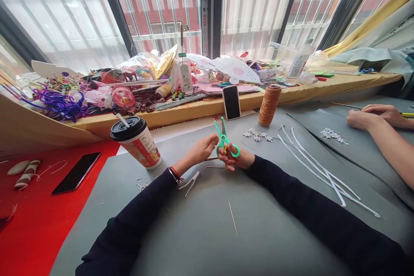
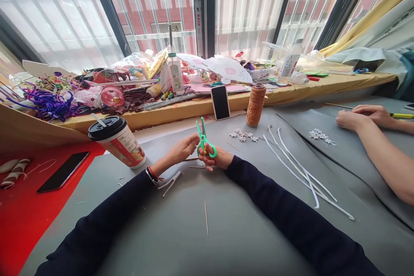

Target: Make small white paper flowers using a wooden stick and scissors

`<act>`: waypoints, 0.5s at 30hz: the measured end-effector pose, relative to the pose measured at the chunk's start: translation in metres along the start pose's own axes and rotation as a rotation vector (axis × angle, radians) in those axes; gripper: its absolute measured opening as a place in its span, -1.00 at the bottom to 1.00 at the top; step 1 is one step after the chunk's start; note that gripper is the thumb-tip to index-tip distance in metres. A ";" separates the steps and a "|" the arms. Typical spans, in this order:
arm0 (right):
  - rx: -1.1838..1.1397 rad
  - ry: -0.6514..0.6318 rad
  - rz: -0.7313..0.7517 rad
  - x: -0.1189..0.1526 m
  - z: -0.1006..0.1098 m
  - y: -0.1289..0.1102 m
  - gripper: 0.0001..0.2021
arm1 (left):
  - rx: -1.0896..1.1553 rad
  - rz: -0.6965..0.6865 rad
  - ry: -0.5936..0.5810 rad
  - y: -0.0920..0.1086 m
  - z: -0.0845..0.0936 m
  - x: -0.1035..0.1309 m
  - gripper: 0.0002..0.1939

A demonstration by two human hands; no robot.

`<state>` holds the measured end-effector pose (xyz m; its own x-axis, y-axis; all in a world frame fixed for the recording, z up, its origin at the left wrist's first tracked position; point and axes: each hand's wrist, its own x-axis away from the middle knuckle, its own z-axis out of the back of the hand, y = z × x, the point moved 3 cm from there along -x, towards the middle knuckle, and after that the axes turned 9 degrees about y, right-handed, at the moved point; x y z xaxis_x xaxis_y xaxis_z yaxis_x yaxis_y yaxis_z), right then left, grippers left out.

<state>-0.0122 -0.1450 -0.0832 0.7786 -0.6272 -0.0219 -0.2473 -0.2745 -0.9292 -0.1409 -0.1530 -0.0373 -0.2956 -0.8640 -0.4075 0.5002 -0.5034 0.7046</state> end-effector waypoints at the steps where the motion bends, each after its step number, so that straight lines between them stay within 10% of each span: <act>1: 0.026 0.038 0.004 0.000 0.001 0.000 -0.53 | -0.004 0.008 0.000 -0.002 0.000 0.000 -0.76; 9: 0.131 0.523 0.323 0.008 0.025 -0.032 -0.60 | 0.071 0.062 -0.023 -0.018 -0.007 -0.004 -0.72; 15: 0.453 0.525 0.351 -0.002 0.032 -0.027 -0.54 | 0.387 0.256 0.042 -0.027 0.005 -0.012 -0.66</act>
<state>0.0114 -0.1126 -0.0702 0.2952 -0.9164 -0.2704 -0.0807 0.2581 -0.9627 -0.1545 -0.1286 -0.0488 -0.1649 -0.9637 -0.2100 0.2096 -0.2423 0.9473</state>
